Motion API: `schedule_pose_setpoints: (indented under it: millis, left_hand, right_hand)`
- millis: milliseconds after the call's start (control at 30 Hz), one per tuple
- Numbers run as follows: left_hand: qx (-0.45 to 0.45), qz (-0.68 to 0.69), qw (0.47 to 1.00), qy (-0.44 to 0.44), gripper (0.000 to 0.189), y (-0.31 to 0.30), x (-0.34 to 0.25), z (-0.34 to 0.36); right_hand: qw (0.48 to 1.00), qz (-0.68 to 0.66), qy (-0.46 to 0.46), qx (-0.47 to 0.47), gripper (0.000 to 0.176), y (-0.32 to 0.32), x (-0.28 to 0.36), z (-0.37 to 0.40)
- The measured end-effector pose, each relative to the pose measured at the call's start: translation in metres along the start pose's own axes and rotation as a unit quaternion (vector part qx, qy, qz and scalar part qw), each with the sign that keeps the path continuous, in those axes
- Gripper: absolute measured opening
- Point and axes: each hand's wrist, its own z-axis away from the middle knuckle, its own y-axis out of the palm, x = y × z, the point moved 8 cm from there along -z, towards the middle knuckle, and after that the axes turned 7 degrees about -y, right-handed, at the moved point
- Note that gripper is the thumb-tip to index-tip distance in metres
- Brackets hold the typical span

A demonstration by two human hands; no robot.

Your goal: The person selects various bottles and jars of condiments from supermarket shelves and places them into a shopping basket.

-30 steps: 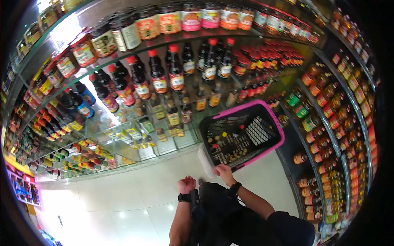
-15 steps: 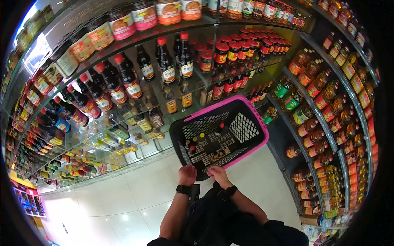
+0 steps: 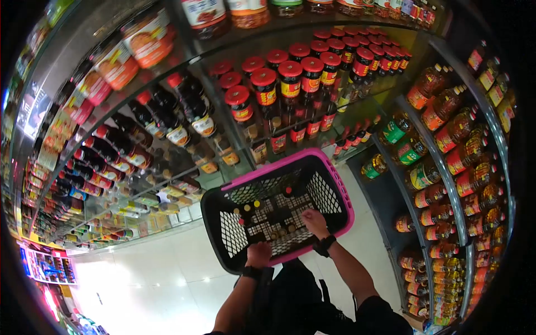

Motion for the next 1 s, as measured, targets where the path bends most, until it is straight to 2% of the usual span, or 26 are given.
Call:
schedule_pose_setpoints:
  millis: [67, 100, 133, 200, 267, 300, 333, 367, 400, 467, 500, 533, 567, 633, 700, 767, 800, 833, 867, 933, 967, 1000]
  left_hand:
    - [0.076, -0.001, 0.997, -0.016, 0.019, 0.006, 0.0, -0.01]
    - [0.078, -0.01, 0.997, -0.017, 0.019, 0.0, 0.0, -0.017]
    - [0.087, 0.013, 0.996, -0.029, 0.016, -0.005, -0.002, -0.021]
    - [0.105, 0.057, 0.991, -0.054, 0.011, -0.012, -0.004, -0.029]
    - [0.12, 0.105, 0.984, -0.08, 0.007, -0.007, -0.001, -0.037]
    - [0.101, 0.043, 0.994, -0.021, 0.009, 0.003, -0.003, -0.037]
    - [0.103, 0.039, 0.993, -0.029, 0.009, 0.006, -0.002, -0.037]
    - [0.093, 0.105, 0.987, -0.081, 0.011, 0.005, 0.004, -0.036]
    - [0.09, 0.118, 0.985, -0.087, 0.011, 0.004, 0.004, -0.033]
    - [0.092, 0.1, 0.988, -0.068, 0.012, 0.0, 0.001, -0.027]
    - [0.094, 0.101, 0.988, -0.068, 0.012, -0.001, 0.001, -0.024]
    - [0.089, 0.092, 0.99, -0.065, 0.011, 0.003, 0.001, -0.021]
    - [0.084, 0.083, 0.991, -0.062, 0.01, 0.007, 0.001, -0.019]
    - [0.099, 0.099, 0.988, -0.065, 0.008, 0.014, 0.003, -0.014]
    - [0.116, 0.127, 0.983, -0.066, 0.007, 0.015, 0.003, -0.015]
    - [0.079, 0.115, 0.99, -0.02, 0.007, 0.001, -0.002, -0.022]
    - [0.066, 0.112, 0.991, -0.007, 0.006, -0.001, -0.005, -0.022]
    - [0.053, 0.11, 0.993, 0.006, 0.006, -0.003, -0.008, -0.023]
    - [0.014, 0.32, 0.946, -0.04, 0.007, -0.005, -0.003, -0.024]
    - [-0.027, 0.521, 0.85, -0.072, 0.008, -0.029, 0.003, -0.028]
    - [-0.004, 0.417, 0.908, -0.049, 0.009, -0.036, -0.002, -0.034]
    - [-0.012, 0.437, 0.899, -0.037, 0.009, -0.022, -0.002, -0.035]
  right_hand:
    - [0.978, 0.174, -0.114, 0.028, 0.022, 0.008, 0.001, -0.044]
    - [0.958, 0.264, -0.089, 0.073, 0.032, 0.023, -0.028, -0.067]
    - [0.96, 0.256, -0.089, 0.073, 0.032, 0.027, -0.03, -0.083]
    - [0.916, 0.373, -0.026, 0.144, 0.041, 0.042, -0.05, -0.12]
    - [0.906, 0.389, -0.06, 0.155, 0.048, 0.055, -0.051, -0.149]
    - [0.89, 0.415, -0.047, 0.184, 0.048, 0.063, -0.05, -0.159]
    - [0.869, 0.442, -0.04, 0.218, 0.048, 0.075, -0.056, -0.167]
    - [0.876, 0.44, -0.062, 0.189, 0.039, 0.082, -0.065, -0.174]
    - [0.881, 0.438, -0.085, 0.159, 0.033, 0.09, -0.079, -0.181]
    - [0.878, 0.41, 0.024, 0.245, 0.045, 0.107, -0.108, -0.194]
    - [0.873, 0.401, 0.062, 0.269, 0.034, 0.083, -0.047, -0.182]
    - [0.874, 0.4, 0.058, 0.269, 0.034, 0.086, -0.053, -0.186]
    - [0.898, 0.368, 0.066, 0.233, 0.029, 0.086, -0.069, -0.188]
    - [0.904, 0.422, -0.027, 0.061, 0.019, 0.104, -0.12, -0.186]
    - [0.891, 0.444, -0.057, 0.075, 0.019, 0.083, -0.084, -0.176]
    - [0.876, 0.466, -0.086, 0.089, 0.02, 0.075, -0.063, -0.165]
    - [0.92, 0.372, -0.073, 0.099, 0.02, 0.07, -0.061, -0.158]
    - [0.937, 0.327, -0.069, 0.099, 0.021, 0.064, -0.056, -0.156]
    - [0.952, 0.282, -0.064, 0.1, 0.021, 0.057, -0.049, -0.154]
    - [0.921, 0.339, -0.149, 0.118, 0.024, 0.039, -0.007, -0.138]
    - [0.959, 0.232, -0.13, 0.1, 0.024, 0.028, -0.004, -0.135]
    - [0.983, 0.121, -0.113, 0.079, 0.024, 0.018, 0.0, -0.132]
